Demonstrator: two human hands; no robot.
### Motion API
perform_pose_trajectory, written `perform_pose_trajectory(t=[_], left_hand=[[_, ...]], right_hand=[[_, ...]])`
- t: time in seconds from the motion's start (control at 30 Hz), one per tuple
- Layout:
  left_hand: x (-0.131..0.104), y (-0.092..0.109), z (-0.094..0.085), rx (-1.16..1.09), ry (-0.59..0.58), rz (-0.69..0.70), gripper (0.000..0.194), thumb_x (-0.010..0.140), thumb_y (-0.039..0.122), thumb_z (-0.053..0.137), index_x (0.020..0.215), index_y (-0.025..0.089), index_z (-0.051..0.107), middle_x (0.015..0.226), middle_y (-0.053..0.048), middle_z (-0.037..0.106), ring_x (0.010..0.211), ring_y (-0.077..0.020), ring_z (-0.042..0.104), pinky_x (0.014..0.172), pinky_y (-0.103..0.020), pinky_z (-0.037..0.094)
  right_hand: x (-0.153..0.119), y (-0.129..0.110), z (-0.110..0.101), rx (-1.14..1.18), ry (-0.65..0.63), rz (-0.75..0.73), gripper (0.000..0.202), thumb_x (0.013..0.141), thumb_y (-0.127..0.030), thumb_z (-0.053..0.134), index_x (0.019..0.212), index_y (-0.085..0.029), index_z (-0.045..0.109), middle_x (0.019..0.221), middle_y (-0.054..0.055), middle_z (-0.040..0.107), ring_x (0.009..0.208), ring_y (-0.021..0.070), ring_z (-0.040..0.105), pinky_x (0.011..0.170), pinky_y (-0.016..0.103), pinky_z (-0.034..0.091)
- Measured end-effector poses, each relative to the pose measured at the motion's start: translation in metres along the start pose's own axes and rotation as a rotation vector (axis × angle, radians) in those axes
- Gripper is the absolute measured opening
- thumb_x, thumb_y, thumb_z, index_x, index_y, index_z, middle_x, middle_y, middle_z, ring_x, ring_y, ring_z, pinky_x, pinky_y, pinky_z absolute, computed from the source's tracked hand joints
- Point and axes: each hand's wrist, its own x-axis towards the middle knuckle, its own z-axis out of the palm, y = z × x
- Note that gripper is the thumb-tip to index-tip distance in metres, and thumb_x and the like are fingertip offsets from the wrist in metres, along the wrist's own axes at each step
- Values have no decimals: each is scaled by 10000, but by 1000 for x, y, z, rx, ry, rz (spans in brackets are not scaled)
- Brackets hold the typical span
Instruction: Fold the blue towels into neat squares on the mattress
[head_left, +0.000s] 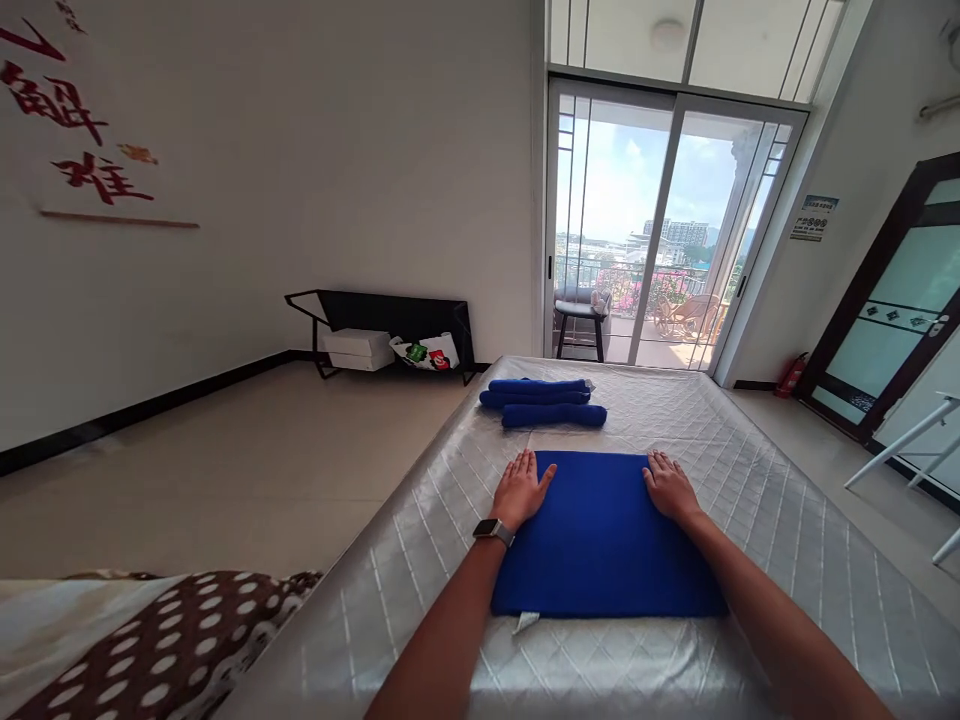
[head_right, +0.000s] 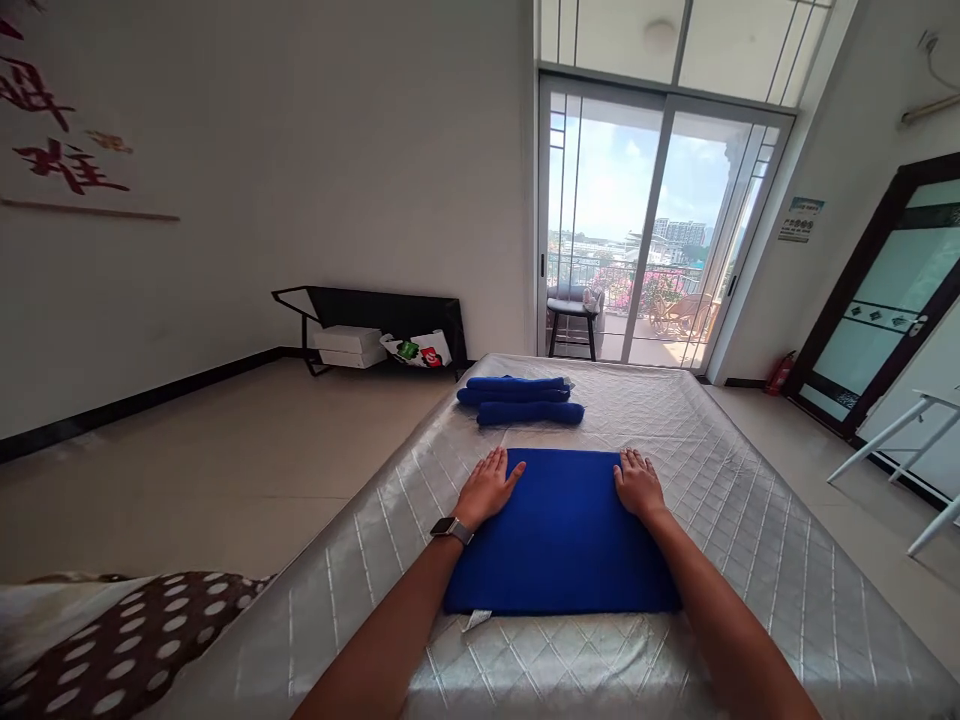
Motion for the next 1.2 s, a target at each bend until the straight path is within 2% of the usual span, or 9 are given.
perform_pose_trajectory(t=[0.1,0.2,0.37,0.5,0.67,0.77,0.87,1.0,1.2], left_hand=[[-2,-1,-7,10,-29,-12,753,1025,543,154,1556,54,372,1617,-209,379,1529,-313,302,1242,-462,256],[-5,-4,-17,30,-26,-26,727,1033,517,147,1527,59,421,1616,-203,386,1527,-303,312,1238,-454,256],[-8,-1,-48,23,112,-2,566,1006,445,344,1444,140,531,1539,-167,519,1461,-326,420,1212,-475,307],[-21,16,-83,-100,85,204,389,969,361,404,1234,207,642,1314,-100,684,1244,-260,609,1095,-392,450],[-81,21,-101,-57,-116,317,216,910,252,433,864,236,643,926,-45,718,864,-199,678,866,-323,525],[-133,2,-95,-119,-218,354,216,921,281,458,907,254,672,954,-25,724,845,-179,698,826,-298,552],[-170,-21,-88,-236,-207,340,238,924,366,527,1052,305,717,1175,-15,736,1020,-197,721,909,-305,578],[-179,-38,-78,-334,-116,349,260,906,433,603,1090,326,754,1244,0,739,1136,-229,707,1021,-363,568],[-172,-40,-64,-290,-6,442,262,980,400,539,1020,310,782,1168,1,771,1060,-202,738,962,-346,605]], right_hand=[[-18,1,-9,3,105,-107,532,1014,-239,315,1499,-133,504,1618,111,411,1516,232,323,1250,430,213],[-56,13,-18,100,146,-217,453,988,-218,374,1330,-191,669,1490,105,574,1369,242,527,1179,397,366],[-140,49,-28,303,37,-327,316,997,-331,454,1076,-277,756,1097,64,742,985,200,712,929,328,558],[-184,66,-31,306,-20,-306,232,952,-385,567,1025,-297,769,1071,51,741,976,210,707,912,335,564],[-196,76,-29,283,-20,-277,284,966,-283,511,1082,-267,770,1119,74,743,1051,218,691,967,350,538],[-196,81,-22,284,12,-321,303,987,-276,484,1091,-266,768,1091,74,754,1022,215,701,948,351,542],[-195,83,-14,258,118,-382,326,1014,-273,444,1054,-256,767,1032,76,761,936,213,716,872,352,566],[-195,81,-9,170,216,-437,340,1035,-263,416,996,-251,754,934,63,763,859,208,723,810,338,577],[-194,74,-15,195,214,-361,342,1022,-245,398,1013,-253,739,928,63,790,864,229,756,794,331,578]])
